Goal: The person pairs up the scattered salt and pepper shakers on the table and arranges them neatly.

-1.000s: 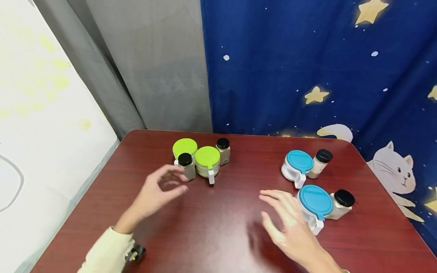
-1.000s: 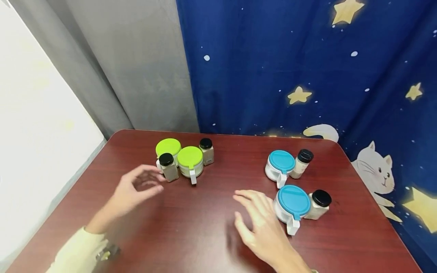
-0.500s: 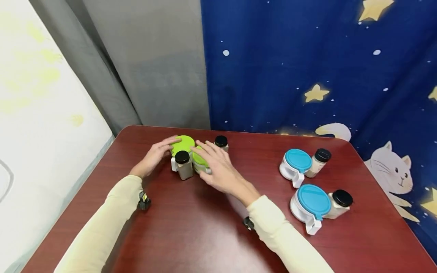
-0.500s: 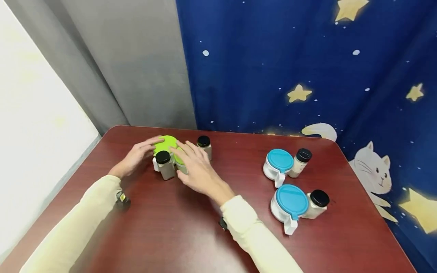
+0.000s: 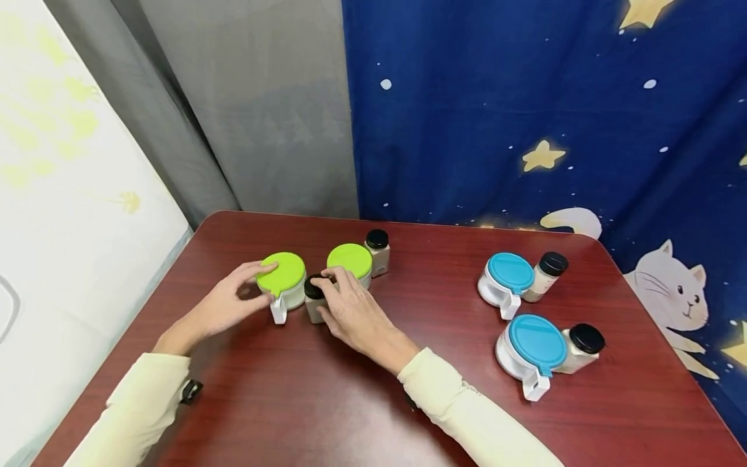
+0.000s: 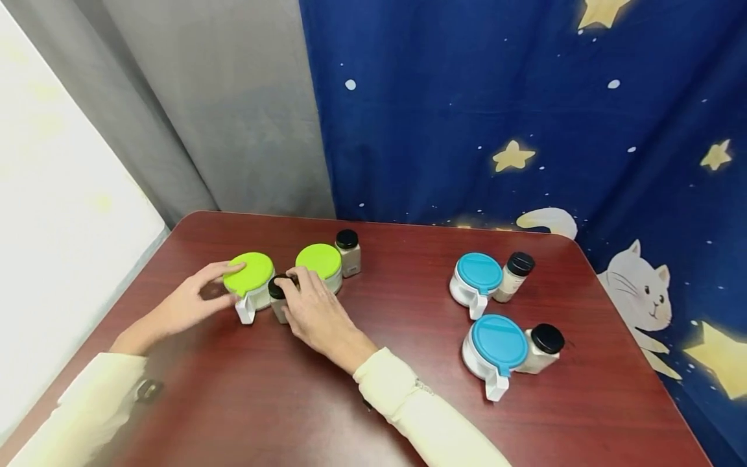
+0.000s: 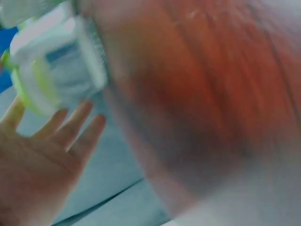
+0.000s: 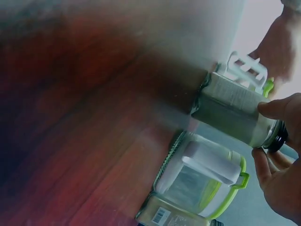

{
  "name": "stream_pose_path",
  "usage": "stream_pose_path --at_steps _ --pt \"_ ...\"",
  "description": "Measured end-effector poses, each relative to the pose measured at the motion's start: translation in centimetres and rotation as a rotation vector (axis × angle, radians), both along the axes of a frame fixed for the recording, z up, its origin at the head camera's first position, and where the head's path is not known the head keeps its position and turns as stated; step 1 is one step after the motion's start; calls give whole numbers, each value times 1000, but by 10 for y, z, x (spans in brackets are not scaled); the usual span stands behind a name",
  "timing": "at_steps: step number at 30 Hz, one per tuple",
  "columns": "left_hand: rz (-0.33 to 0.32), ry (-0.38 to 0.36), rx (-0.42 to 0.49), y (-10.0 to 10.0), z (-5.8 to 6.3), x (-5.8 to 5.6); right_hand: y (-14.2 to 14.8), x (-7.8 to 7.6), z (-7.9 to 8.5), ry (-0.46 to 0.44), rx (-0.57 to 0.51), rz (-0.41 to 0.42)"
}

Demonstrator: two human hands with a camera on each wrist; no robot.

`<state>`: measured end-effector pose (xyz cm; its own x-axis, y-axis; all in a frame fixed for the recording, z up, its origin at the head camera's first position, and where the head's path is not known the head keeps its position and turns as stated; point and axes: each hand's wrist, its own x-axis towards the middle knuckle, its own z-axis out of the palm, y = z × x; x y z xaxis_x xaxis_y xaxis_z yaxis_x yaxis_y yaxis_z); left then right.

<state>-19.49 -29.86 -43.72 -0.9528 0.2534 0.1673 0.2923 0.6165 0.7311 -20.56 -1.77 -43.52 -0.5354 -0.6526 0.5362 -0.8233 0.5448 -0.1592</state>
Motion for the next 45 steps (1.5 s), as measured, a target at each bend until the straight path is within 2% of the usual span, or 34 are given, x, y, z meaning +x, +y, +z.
stream_pose_path --at_steps 2,5,7,9,11,13,16,19,26,35,39,45 --pt "-23 -7 -35 -2 2 12 -1 1 1 -83 -40 13" --pt "-63 7 -58 -1 -1 25 -2 6 1 -247 -109 7" --pt "-97 -6 -26 2 -7 31 -2 10 -1 -335 -147 3" --pt "-119 -41 11 5 -13 36 -1 12 -4 -381 -178 14" --pt "-110 -68 16 8 -17 39 -1 12 -6 -396 -210 36" --pt "-100 -98 59 11 -20 40 0 10 -8 -404 -269 61" --pt "-75 -97 110 13 -22 39 1 8 -9 -425 -350 87" --pt "-73 -98 175 15 -23 39 3 8 -9 -454 -380 80" --pt "-47 -91 149 15 -19 49 8 16 1 -472 -383 66" --pt "-57 -72 138 19 -6 73 15 32 8 -470 -405 142" --pt "-57 -59 117 30 0 79 26 39 11 -464 -447 155" --pt "-66 -61 127 53 1 82 46 50 14 -547 -530 171"
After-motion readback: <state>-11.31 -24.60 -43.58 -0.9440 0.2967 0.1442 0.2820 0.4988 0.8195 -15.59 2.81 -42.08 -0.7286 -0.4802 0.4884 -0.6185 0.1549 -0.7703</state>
